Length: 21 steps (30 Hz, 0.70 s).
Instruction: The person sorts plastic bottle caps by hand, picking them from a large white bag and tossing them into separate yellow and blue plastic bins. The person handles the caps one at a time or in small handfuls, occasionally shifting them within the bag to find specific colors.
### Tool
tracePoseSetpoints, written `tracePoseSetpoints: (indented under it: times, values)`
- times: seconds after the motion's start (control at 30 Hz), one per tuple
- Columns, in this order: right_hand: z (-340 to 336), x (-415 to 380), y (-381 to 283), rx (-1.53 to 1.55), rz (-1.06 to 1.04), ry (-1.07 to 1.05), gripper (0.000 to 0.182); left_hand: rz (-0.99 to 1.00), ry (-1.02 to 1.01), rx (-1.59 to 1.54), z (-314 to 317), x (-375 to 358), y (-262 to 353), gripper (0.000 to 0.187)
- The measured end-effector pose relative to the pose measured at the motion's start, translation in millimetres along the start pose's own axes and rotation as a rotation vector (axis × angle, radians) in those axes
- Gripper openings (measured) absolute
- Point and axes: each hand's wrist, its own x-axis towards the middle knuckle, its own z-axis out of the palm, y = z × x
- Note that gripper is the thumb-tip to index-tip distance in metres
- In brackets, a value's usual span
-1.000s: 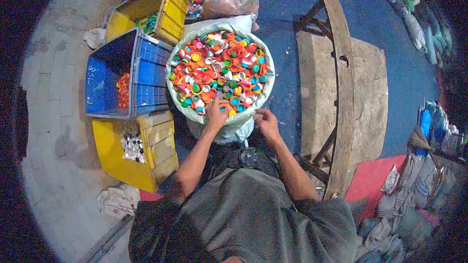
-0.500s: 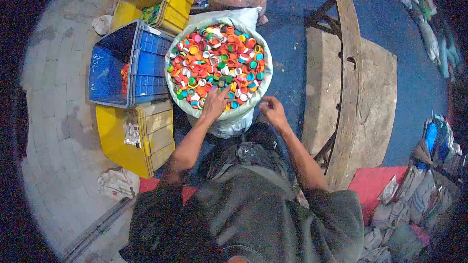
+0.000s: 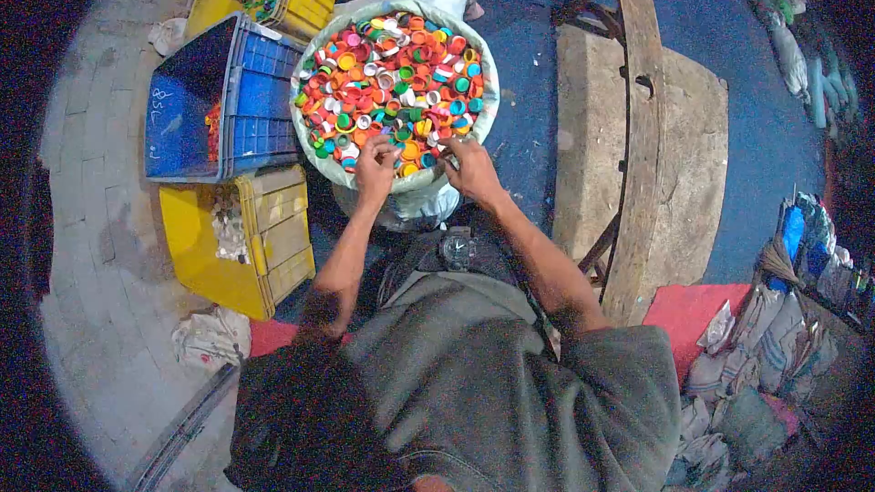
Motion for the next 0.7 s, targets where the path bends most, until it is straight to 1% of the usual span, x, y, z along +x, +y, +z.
tracePoseSetpoints:
  times: [0.03, 0.07, 0.1, 0.13, 0.17, 0.2, 0.3, 0.33, 0.37, 0.43, 0.47, 0.57, 0.6, 0.63, 0.67, 0.7]
  values:
    - [4, 3, 1, -0.026, -0.058, -0.015, 0.036, -0.034, 0.038, -0.105, -3, -4, 1, 0.03]
    - [10, 6, 1, -0.073, -0.043, -0.031, 0.041, -0.066, 0.077, -0.213, -5, -7, 2, 0.03]
    - [11, 9, -2, -0.088, -0.073, -0.06, 0.043, -0.1, 0.117, -0.322, -6, -12, 0, 0.03]
    - [12, 12, -4, -0.104, -0.107, -0.088, 0.045, -0.176, 0.081, -0.409, -11, -16, -2, 0.029]
    - [11, 15, -7, -0.119, -0.14, -0.115, 0.047, -0.199, 0.074, -0.519, -13, -20, -3, 0.03]
    - [12, 15, -8, -0.195, -0.126, -0.159, 0.05, -0.223, 0.066, -0.629, -16, -26, -2, 0.03]
    - [14, 17, -12, -0.311, -0.114, -0.229, 0.05, -0.283, 0.054, -0.894, -21, -37, 2, 0.029]
    - [20, 15, -5, -0.386, -0.162, -0.187, 0.048, -0.311, 0.042, -0.969, -24, -39, 2, 0.028]
    - [22, 17, -1, -0.399, -0.143, -0.208, 0.047, -0.337, 0.03, -1.045, -26, -40, 1, 0.027]
    - [23, 17, -3, -0.422, -0.098, -0.254, 0.045, -0.383, 0.017, -1.112, -30, -46, 4, 0.027]
    - [30, 16, 6, -0.448, -0.166, -0.175, 0.039, -0.421, 0.017, -1.154, -32, -47, 3, 0.028]
    - [34, 17, 3, -0.472, -0.16, -0.126, 0.04, -0.502, 0.005, -1.282, -34, -45, -2, 0.031]
    - [33, 18, 0, -0.433, -0.181, -0.074, 0.042, -0.513, -0.001, -1.324, -35, -46, -6, 0.03]
    - [33, 21, 1, -0.393, -0.172, -0.078, 0.044, -0.52, -0.007, -1.367, -36, -44, -9, 0.029]
    - [34, 23, 5, -0.353, -0.162, -0.083, 0.045, -0.538, 0.036, -1.353, -36, -43, -12, 0.032]
    - [33, 24, 6, -0.313, -0.151, -0.09, 0.047, -0.537, 0.016, -1.359, -37, -42, -16, 0.031]
